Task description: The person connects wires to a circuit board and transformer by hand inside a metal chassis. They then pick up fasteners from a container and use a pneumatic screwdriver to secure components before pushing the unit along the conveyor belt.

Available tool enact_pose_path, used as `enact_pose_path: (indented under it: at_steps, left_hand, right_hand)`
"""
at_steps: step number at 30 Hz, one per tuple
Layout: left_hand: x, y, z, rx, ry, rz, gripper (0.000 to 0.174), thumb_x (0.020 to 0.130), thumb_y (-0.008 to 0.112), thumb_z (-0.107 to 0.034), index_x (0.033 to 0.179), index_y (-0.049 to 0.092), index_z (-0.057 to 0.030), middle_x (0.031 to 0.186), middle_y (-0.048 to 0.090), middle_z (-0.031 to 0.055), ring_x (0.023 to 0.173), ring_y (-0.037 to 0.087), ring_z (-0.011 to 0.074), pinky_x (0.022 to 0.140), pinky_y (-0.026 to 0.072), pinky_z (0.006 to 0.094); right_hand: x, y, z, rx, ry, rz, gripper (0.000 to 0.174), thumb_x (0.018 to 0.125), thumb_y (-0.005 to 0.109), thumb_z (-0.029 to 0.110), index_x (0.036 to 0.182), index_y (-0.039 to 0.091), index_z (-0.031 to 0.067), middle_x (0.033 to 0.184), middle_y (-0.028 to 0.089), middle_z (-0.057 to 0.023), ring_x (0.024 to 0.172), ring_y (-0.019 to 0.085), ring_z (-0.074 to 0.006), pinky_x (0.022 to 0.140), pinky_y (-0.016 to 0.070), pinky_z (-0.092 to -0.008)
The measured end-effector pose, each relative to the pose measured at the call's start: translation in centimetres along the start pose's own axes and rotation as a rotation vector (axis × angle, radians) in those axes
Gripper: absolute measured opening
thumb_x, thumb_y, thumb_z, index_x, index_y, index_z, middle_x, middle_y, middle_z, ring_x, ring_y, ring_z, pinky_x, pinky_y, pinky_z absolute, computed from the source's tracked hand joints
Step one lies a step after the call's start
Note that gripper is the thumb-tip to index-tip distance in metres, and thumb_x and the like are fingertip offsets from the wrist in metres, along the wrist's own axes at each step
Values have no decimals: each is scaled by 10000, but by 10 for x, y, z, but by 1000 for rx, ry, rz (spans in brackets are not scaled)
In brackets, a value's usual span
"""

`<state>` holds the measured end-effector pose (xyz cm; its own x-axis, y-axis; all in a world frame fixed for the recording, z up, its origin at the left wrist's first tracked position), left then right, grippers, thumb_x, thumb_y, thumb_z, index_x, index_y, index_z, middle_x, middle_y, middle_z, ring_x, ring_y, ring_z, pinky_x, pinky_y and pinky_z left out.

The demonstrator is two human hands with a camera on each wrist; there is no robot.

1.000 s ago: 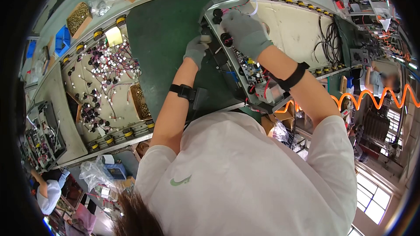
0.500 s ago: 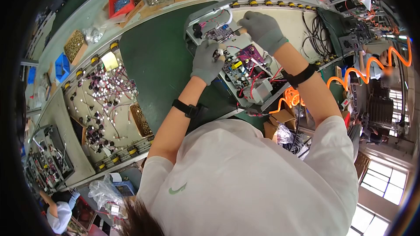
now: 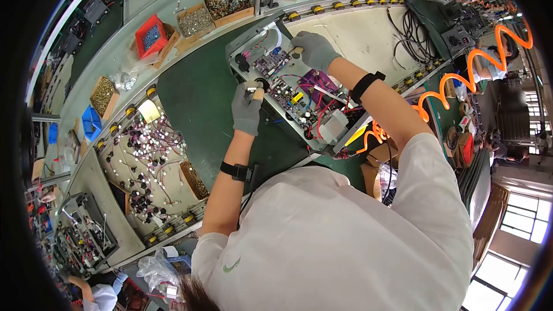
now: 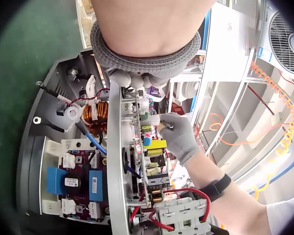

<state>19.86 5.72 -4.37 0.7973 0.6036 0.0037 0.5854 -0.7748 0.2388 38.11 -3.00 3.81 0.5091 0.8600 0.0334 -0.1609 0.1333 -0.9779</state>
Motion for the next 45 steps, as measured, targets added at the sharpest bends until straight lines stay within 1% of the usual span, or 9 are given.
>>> enact_pose_path:
  at_steps: [1,4,8,10,22,29,31,37,45]
  left_hand:
    - [-1,-1,1,9,-9,-6,200,809,604,-6,1003,559,-24,878,571,11,768,503,73,696,420,212]
    - [-1,0,-1,-22,52,-27,193,812,605,-19,1001,565,-27,878,572,4,751,489,63,682,413,205]
    - [-2,0,2,-62,11,-47,189,812,607,-27,998,568,-31,877,569,0,748,487,63,680,412,205]
    - [-1,0,2,16,24,-38,179,847,606,-74,1021,566,-57,905,584,-8,702,488,35,569,376,176]
    - [0,0,7,-23,21,-71,194,844,616,-98,1027,566,-58,850,561,-23,659,467,29,529,356,178]
    - [1,1,13,-10,10,-84,193,839,609,-74,1028,570,-64,838,556,-26,667,471,31,529,360,177]
    - [2,3,15,-11,25,-92,199,833,608,-59,1028,571,-69,840,560,-30,673,474,29,532,363,173]
    - [-1,5,18,-46,-10,-108,206,830,604,-45,1032,570,-71,852,567,-29,681,478,29,540,367,169]
    - [6,6,-11,70,55,-76,253,764,631,24,1009,605,-31,861,598,-3,723,533,66,637,449,207]
  right_hand:
    - [1,6,-9,256,56,18,209,773,538,-15,929,643,75,918,624,-81,871,601,-231,764,472,-326]
    - [0,22,-16,595,188,145,206,796,525,-49,939,632,54,894,642,-64,789,586,-186,746,460,-284]
    - [2,20,-9,603,168,160,214,801,533,-69,954,627,47,898,635,-46,774,547,-142,744,449,-253]
    - [3,24,-7,632,114,169,245,798,503,-85,976,620,37,903,640,-61,814,570,-151,766,457,-263]
    - [3,9,16,498,-128,103,326,717,455,-135,938,628,31,908,655,-115,856,620,-228,785,479,-299]
    - [8,19,4,566,-37,128,361,702,445,-156,958,633,13,915,663,-124,881,630,-220,804,488,-305]
    - [10,20,2,514,45,125,261,723,544,-85,921,649,48,857,665,-99,826,630,-236,755,488,-306]
    - [9,9,22,252,-31,131,207,716,618,-13,899,659,74,870,673,-77,817,631,-239,735,490,-317]
    - [12,21,4,414,69,144,192,737,640,61,925,671,86,867,671,-102,808,632,-257,733,491,-323]
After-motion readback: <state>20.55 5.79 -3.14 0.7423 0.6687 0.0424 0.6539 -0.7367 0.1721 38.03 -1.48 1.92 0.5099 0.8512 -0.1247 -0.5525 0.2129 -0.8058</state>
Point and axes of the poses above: each hand's wrist, its own x-axis towards the middle knuckle, its own y-axis out of the palm, z = x × y, the point moved 10 cm from there along x, towards the middle knuckle
